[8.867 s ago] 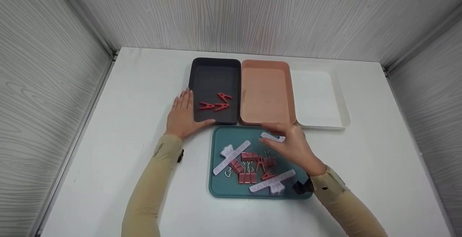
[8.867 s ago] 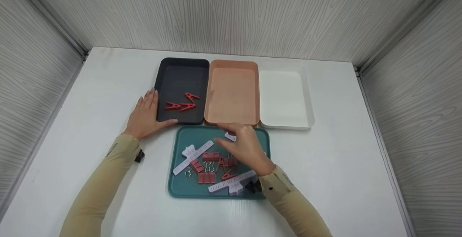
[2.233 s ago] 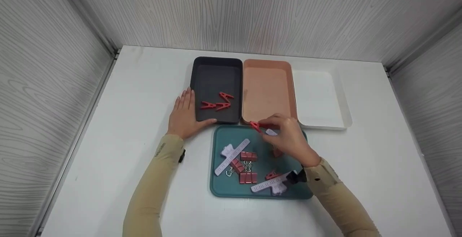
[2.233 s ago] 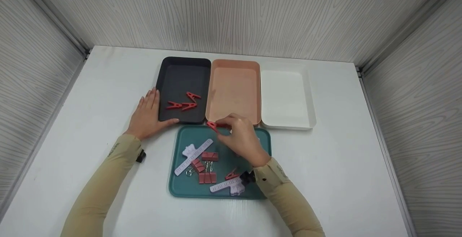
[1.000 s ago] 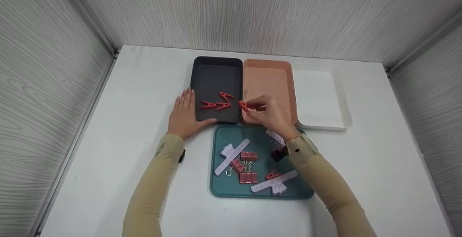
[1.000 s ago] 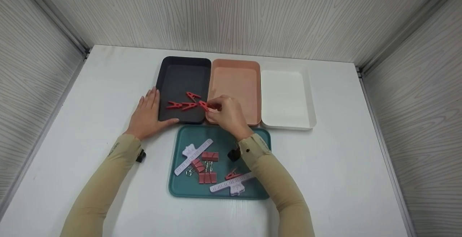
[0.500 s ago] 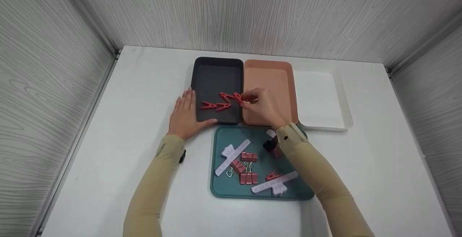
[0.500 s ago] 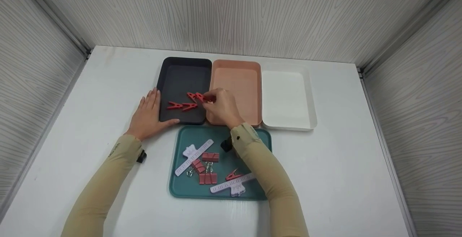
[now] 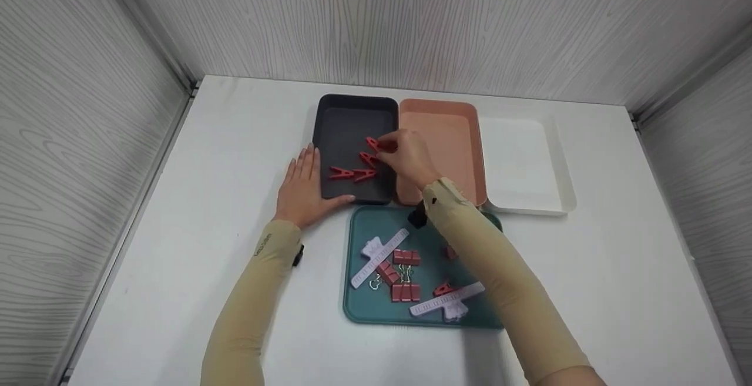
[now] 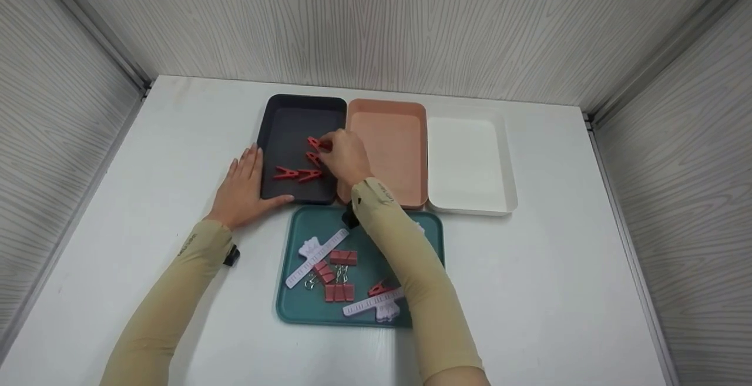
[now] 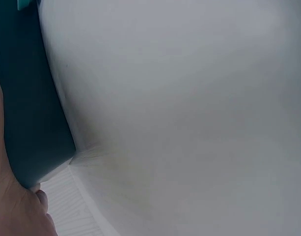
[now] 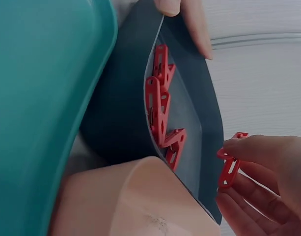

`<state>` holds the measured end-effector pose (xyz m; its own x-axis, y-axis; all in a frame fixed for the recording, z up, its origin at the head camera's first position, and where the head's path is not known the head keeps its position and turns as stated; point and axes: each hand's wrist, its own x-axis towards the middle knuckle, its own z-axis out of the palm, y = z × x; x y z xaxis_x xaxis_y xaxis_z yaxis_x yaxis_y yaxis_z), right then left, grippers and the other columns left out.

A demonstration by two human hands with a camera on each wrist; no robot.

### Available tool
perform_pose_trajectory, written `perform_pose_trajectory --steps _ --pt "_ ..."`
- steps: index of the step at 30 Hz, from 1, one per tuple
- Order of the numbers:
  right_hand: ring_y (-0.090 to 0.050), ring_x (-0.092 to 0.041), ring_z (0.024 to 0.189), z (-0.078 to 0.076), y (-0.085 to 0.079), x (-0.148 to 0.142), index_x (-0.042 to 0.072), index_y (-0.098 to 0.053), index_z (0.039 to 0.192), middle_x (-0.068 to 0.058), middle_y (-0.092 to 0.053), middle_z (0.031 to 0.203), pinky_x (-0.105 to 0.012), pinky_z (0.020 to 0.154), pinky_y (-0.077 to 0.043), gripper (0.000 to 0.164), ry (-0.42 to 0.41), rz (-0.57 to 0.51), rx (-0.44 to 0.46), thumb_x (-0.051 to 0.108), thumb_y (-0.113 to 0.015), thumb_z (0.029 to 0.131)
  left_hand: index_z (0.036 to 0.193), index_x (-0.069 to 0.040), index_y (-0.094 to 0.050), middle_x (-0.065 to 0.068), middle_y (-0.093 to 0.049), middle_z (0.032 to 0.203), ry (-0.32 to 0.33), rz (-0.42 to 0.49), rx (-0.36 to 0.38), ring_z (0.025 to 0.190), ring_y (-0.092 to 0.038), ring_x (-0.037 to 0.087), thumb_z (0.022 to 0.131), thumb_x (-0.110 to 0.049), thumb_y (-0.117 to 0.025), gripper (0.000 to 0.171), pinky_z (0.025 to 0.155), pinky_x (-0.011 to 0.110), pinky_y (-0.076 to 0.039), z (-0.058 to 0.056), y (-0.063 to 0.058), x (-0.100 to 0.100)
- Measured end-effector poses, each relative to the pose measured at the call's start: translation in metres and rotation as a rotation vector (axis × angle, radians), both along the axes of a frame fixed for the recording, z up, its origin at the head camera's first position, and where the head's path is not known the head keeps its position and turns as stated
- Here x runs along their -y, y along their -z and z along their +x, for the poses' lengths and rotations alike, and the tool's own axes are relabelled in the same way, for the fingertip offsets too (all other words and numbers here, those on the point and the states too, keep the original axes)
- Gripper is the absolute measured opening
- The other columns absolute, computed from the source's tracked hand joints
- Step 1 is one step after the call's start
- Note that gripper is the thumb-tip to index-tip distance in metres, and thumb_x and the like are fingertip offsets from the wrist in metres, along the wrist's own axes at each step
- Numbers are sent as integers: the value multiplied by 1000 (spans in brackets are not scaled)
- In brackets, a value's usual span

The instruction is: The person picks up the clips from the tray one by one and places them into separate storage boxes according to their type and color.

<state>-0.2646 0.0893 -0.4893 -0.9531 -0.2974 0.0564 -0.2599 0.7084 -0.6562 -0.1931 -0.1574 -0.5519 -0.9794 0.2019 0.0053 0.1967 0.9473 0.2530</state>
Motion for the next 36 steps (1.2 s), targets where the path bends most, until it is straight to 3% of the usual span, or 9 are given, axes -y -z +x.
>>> perform_pose_trajectory --steps 9,18,26,36 --pt "-68 -19 100 -18 6 9 5 -76 119 -9 -73 112 -30 85 -56 27 70 79 -35 12 -76 93 161 2 -1 17 -1 168 6 5 11 155 2 27 76 -95 -40 135 123 37 6 -1 0 0" --pt "-68 -23 101 -29 8 14 4 -77 116 -10 -74 110 -37 90 -55 25 67 121 -94 13 -75 93 161 1 -1 17 -2 169 0 17 -1 155 2 27 77 -94 -42 134 123 37 6 -1 2 2" --pt "-67 -23 101 -29 8 14 3 -71 126 -13 -72 115 -39 86 -56 34 60 130 -64 16 -75 94 161 2 -2 18 -3 168 1 3 -4 155 0 28 77 -94 -41 133 123 37 4 -1 0 2" --pt "-65 -22 115 -23 -8 14 3 -68 132 -11 -69 125 -37 97 -53 42 27 58 -99 21 -75 94 161 2 -1 18 -2 168 -4 -3 12 155 1 28 78 -94 -42 133 123 37 5 0 -2 6"
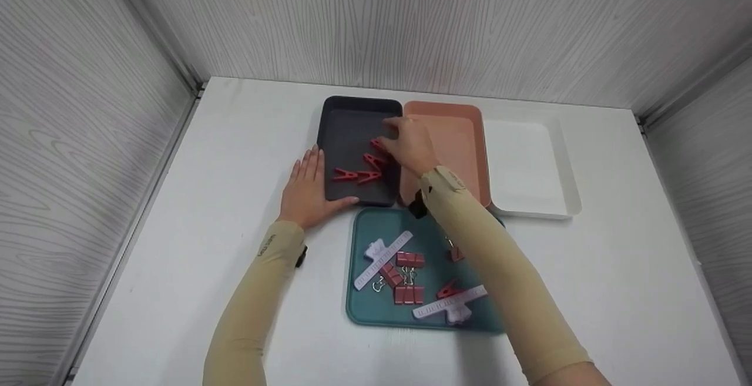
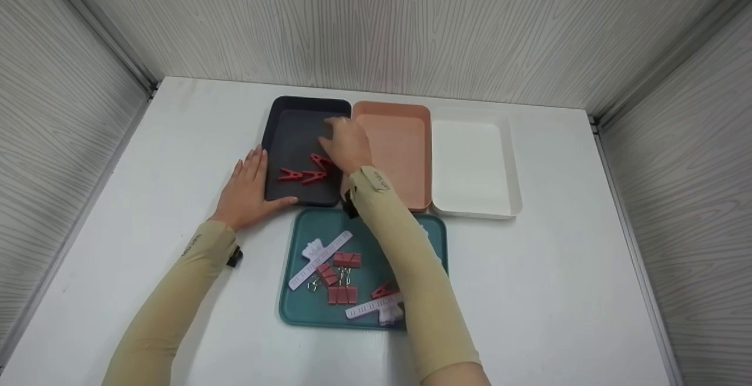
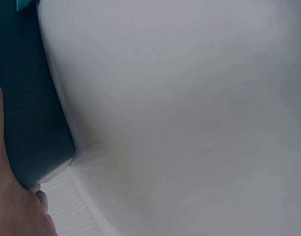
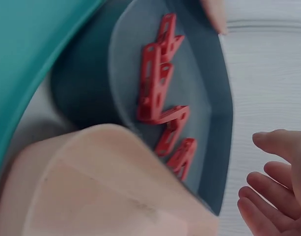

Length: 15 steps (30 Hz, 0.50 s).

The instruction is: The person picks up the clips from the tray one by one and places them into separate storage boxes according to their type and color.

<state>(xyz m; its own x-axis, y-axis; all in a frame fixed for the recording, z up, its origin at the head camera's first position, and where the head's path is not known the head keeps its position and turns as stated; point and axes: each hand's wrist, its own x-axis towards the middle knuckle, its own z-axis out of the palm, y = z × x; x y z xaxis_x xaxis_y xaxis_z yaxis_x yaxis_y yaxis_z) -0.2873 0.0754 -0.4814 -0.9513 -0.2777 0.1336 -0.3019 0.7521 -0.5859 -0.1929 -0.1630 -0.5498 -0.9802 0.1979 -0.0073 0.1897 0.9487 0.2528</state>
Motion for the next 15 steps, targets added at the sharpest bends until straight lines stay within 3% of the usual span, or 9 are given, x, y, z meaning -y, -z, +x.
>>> perform_pose_trajectory --steps 8,15 --pt "-67 -19 105 19 -23 -6 8 -67 136 -9 -68 129 -34 93 -55 44 -65 -84 -49 25 -75 96 161 2 0 18 -1 168 0 -16 10 155 3 27 78 -94 -40 134 123 37 7 -1 0 3" --pt "-60 -19 124 42 -39 -25 7 -67 135 -7 -66 133 -34 106 -47 45 -105 -147 -93 26 -75 95 161 2 0 18 -1 168 -1 -6 18 155 3 28 80 -91 -44 131 122 38 7 -2 -3 5"
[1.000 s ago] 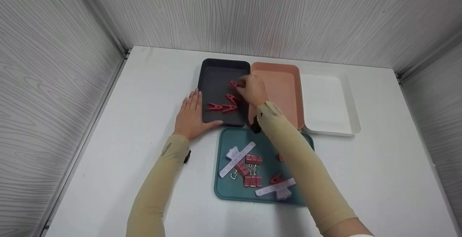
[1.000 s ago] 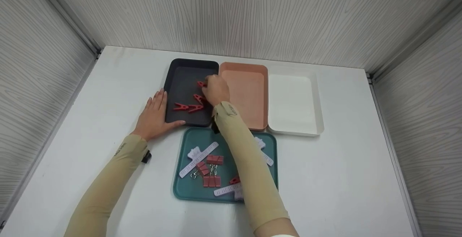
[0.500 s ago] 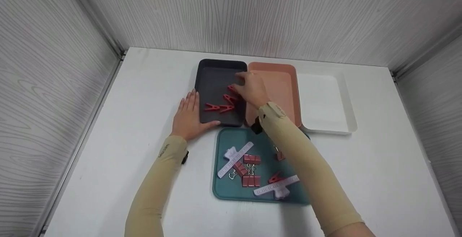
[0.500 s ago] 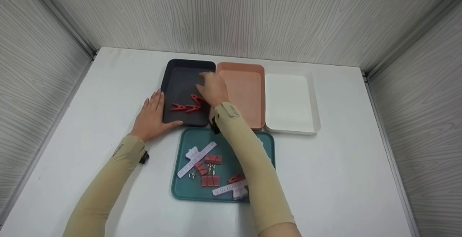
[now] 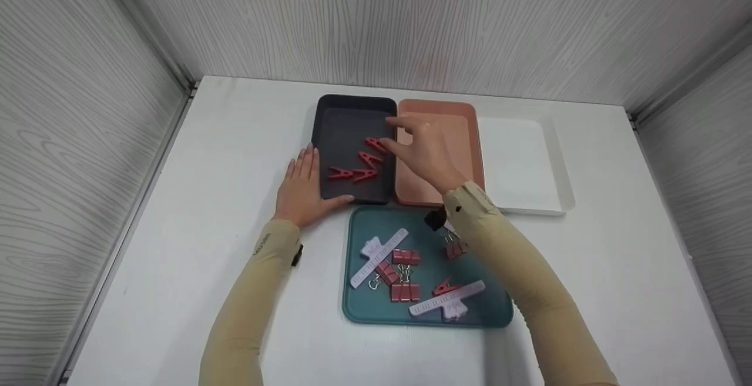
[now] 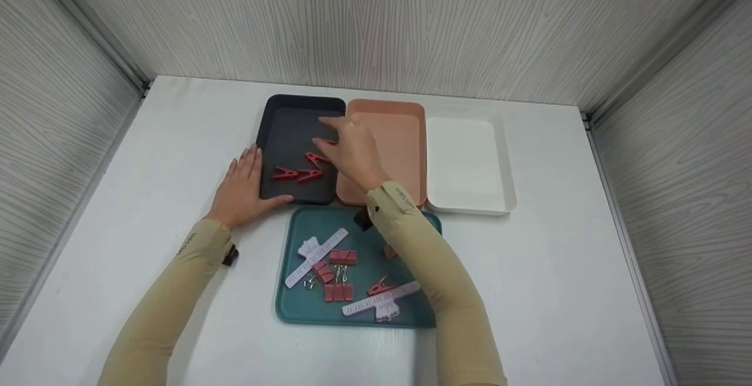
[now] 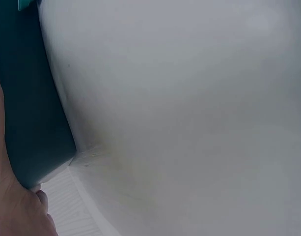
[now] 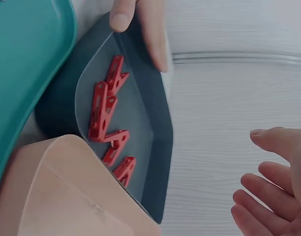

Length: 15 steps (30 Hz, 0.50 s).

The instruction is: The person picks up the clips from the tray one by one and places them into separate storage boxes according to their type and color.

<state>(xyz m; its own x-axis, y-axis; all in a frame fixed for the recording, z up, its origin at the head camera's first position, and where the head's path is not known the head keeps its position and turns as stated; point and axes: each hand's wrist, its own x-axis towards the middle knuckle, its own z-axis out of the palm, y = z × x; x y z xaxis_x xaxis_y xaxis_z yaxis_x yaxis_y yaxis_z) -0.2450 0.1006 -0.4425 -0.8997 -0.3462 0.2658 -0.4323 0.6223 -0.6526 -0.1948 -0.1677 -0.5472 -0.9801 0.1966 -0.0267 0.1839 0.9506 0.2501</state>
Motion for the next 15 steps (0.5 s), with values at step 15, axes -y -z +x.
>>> perform_pose_trajectory --steps 15 --pt "-63 -25 121 46 -2 -46 4 -71 129 -11 -69 128 -41 105 -48 43 -67 -52 -99 20 -81 90 161 1 1 16 0 169 -6 14 1 155 4 26 78 -93 -44 133 123 38 6 -1 4 -2"
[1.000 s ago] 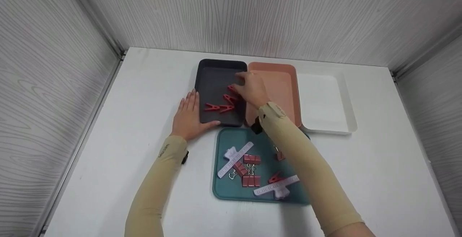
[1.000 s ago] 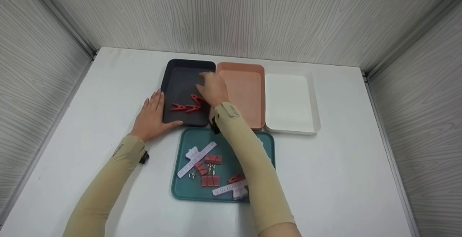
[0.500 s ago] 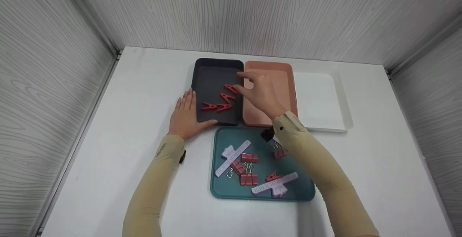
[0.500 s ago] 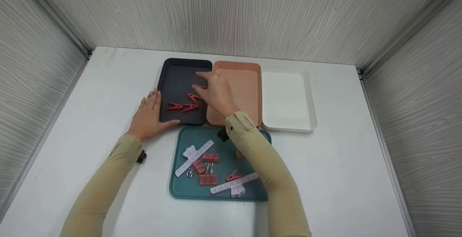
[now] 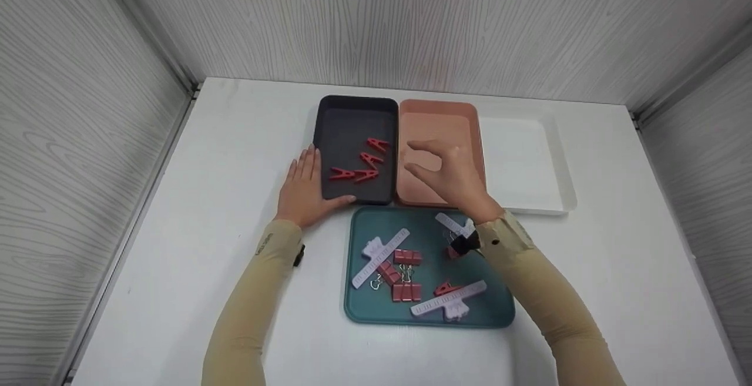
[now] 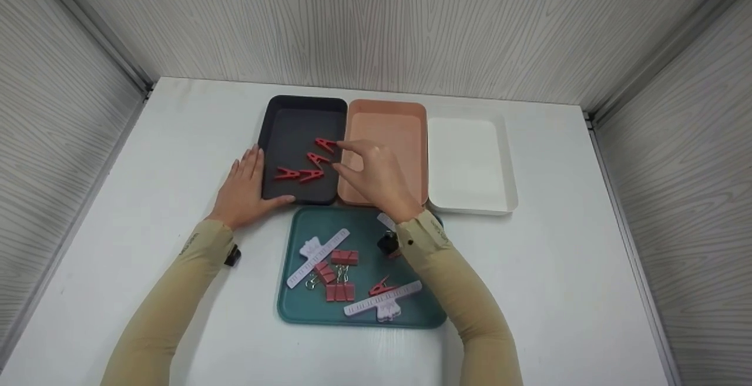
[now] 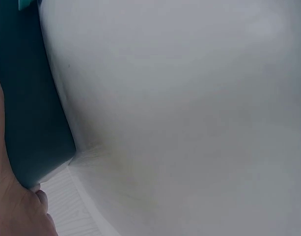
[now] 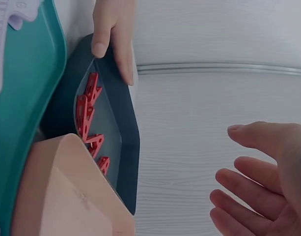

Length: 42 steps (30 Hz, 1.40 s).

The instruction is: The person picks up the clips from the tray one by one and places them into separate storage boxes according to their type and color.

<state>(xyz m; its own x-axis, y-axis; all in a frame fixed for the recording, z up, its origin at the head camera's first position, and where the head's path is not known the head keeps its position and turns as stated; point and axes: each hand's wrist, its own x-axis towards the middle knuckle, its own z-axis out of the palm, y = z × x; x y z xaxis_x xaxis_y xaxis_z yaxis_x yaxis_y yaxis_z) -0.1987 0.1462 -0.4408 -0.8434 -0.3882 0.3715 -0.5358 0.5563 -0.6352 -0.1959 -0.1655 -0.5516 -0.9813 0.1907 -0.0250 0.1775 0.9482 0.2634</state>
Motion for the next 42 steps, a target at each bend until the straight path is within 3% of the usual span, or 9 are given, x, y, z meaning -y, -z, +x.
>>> perform_pose_trajectory --steps 13,20,26,31,36,42 --pt "-63 -25 121 50 22 -44 9 -72 128 -7 -69 128 -43 101 -51 41 -7 47 123 22 -81 91 161 2 -1 17 -1 169 -3 16 -10 155 2 27 77 -93 -46 135 123 37 6 0 0 0" --pt "-65 -24 117 76 34 -59 10 -74 127 -3 -70 125 -45 99 -53 41 -13 62 270 20 -83 89 161 4 -3 19 -3 168 0 10 -30 155 1 28 77 -93 -45 134 123 38 6 -1 0 1" --pt "-68 -30 110 93 39 -68 8 -73 127 -9 -71 123 -51 90 -57 42 -73 58 370 12 -83 87 160 4 -2 19 -3 168 3 16 -26 155 1 28 78 -93 -44 134 123 38 6 -1 1 0" --pt "-70 -25 98 109 50 -75 7 -73 126 -8 -73 116 -48 92 -57 40 -121 117 442 10 -82 87 161 3 -2 18 -3 169 0 11 -27 155 2 27 77 -94 -44 134 123 37 6 -1 3 0" --pt "-67 -19 112 121 64 -83 12 -74 126 1 -72 121 -45 99 -53 41 -113 161 531 13 -83 87 161 2 -1 17 -1 169 -1 5 -17 155 3 27 77 -94 -42 134 123 37 7 -1 2 -1" --pt "-65 -14 114 129 74 -86 17 -76 123 7 -71 120 -41 100 -51 38 -90 202 551 18 -85 86 160 2 0 17 0 169 -3 4 -6 155 3 26 77 -94 -42 134 122 36 7 -1 1 0"
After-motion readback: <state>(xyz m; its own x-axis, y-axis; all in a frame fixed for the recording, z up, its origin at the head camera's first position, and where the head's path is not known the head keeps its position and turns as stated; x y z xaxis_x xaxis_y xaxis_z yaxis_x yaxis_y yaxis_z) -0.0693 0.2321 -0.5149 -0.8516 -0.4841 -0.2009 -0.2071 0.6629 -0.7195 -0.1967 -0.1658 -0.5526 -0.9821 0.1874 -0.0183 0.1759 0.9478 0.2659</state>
